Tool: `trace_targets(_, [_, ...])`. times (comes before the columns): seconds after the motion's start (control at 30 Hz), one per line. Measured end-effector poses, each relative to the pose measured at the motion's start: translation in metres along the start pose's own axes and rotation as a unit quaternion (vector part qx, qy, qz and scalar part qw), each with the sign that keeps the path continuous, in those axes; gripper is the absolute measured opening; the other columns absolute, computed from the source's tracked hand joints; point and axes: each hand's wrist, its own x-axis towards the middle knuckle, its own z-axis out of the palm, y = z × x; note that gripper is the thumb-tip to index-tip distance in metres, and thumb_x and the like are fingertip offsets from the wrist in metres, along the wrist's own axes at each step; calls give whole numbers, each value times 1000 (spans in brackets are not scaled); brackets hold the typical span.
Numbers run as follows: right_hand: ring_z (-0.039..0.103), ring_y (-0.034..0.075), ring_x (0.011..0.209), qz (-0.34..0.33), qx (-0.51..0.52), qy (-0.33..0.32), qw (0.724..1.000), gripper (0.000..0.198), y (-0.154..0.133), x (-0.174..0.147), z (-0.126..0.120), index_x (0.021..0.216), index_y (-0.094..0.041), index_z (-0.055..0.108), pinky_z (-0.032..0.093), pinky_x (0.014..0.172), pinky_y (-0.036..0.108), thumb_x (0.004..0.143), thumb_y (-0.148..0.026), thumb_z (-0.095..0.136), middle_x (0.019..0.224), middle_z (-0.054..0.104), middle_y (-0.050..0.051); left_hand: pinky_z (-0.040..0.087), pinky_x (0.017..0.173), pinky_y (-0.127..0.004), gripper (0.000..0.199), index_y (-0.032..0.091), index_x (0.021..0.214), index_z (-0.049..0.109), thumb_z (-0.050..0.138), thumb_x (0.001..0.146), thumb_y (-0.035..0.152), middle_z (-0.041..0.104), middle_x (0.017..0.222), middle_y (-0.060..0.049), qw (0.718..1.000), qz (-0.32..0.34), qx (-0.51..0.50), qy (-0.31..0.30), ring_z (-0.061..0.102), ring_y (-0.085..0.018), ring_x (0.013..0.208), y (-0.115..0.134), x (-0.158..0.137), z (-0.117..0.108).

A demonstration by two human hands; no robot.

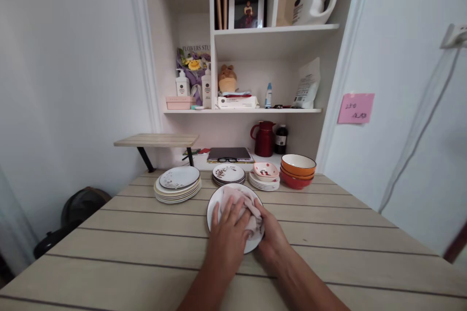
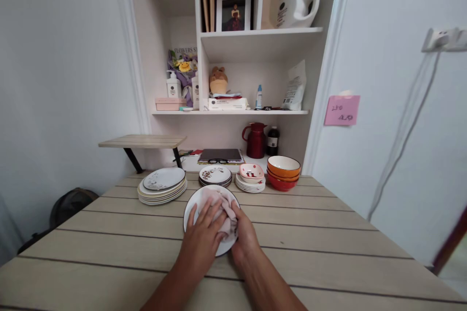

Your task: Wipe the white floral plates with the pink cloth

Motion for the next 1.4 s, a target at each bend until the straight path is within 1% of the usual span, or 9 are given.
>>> trace_targets(0.17, [72, 23, 76, -8, 17, 0, 1000, 29, 1, -1, 3, 100, -12, 69, 54, 80, 36, 84, -35, 61, 85, 77, 10, 21, 111, -63, 51, 39, 139, 40, 49, 91, 29, 30, 155, 4, 993, -116, 20, 24, 21, -28, 144, -7, 0, 0])
trace_targets(0.27, [73, 24, 77, -17, 23, 27, 999, 29, -9, 0, 0, 100, -12, 69, 54, 81, 39, 86, -34, 59, 87, 77, 11, 22, 109, -64, 49, 37, 138, 43, 47, 91, 27, 34, 153, 3, 989, -143, 21, 19, 22, -29, 143, -9, -1, 2])
trace_targets(0.5, [73, 26, 81, -47, 26, 34, 998, 35, -25, -2, -3, 110, -11, 65, 53, 83, 41, 87, -36, 55, 87, 77, 11, 22, 113, -59, 44, 31, 131, 53, 50, 88, 22, 43, 148, -1, 998, -67, 3, 19, 29, -26, 140, 4, -3, -3])
trace_targets(0.67, [72, 25, 78, -11, 16, 9, 1000, 42, -15, -5, 3, 116, -8, 62, 53, 82, 38, 86, -37, 57, 87, 77, 12, 18, 114, -61, 45, 32, 132, 50, 51, 88, 24, 38, 151, 0, 1000, -12, 4, 17, 27, -25, 142, 8, -3, -2])
trace_targets(0.77, [72, 25, 84, 5, 12, -6, 1000, 43, -4, -7, 8, 118, -8, 62, 53, 84, 37, 86, -36, 58, 92, 76, 13, 16, 114, -62, 48, 37, 135, 46, 50, 89, 24, 35, 153, 4, 999, -39, 14, 13, 24, -24, 143, 4, 0, -3])
trace_targets(0.87, [73, 25, 84, 6, 13, -9, 1000, 41, 2, -7, 11, 116, -10, 63, 53, 85, 38, 87, -36, 56, 92, 77, 12, 16, 113, -61, 51, 39, 138, 43, 48, 89, 24, 33, 154, 5, 993, -109, 35, 28, 22, -26, 143, -3, 2, -7])
trace_targets(1.03, [73, 25, 81, -7, 17, 28, 999, 36, -3, -4, 8, 112, -10, 65, 53, 84, 39, 86, -35, 57, 84, 77, 11, 17, 111, -63, 49, 37, 137, 45, 46, 90, 25, 35, 153, 3, 980, -188, 63, 26, 24, -30, 142, -10, 2, -8])
trace_targets(1.2, [72, 27, 84, -42, 23, 71, 996, 40, -17, -3, 2, 115, -12, 63, 52, 86, 43, 85, -36, 57, 82, 77, 11, 23, 111, -57, 51, 35, 137, 46, 48, 88, 19, 36, 153, 0, 987, -156, 39, 4, 26, -29, 141, -10, -1, 0])
trace_targets(1.4, [71, 27, 85, -52, 39, 42, 997, 40, -24, -3, -1, 116, -12, 64, 51, 87, 43, 85, -36, 57, 88, 77, 11, 24, 113, -54, 49, 31, 135, 49, 48, 87, 20, 41, 149, -1, 996, -85, 2, -11, 29, -26, 140, 0, -2, -2])
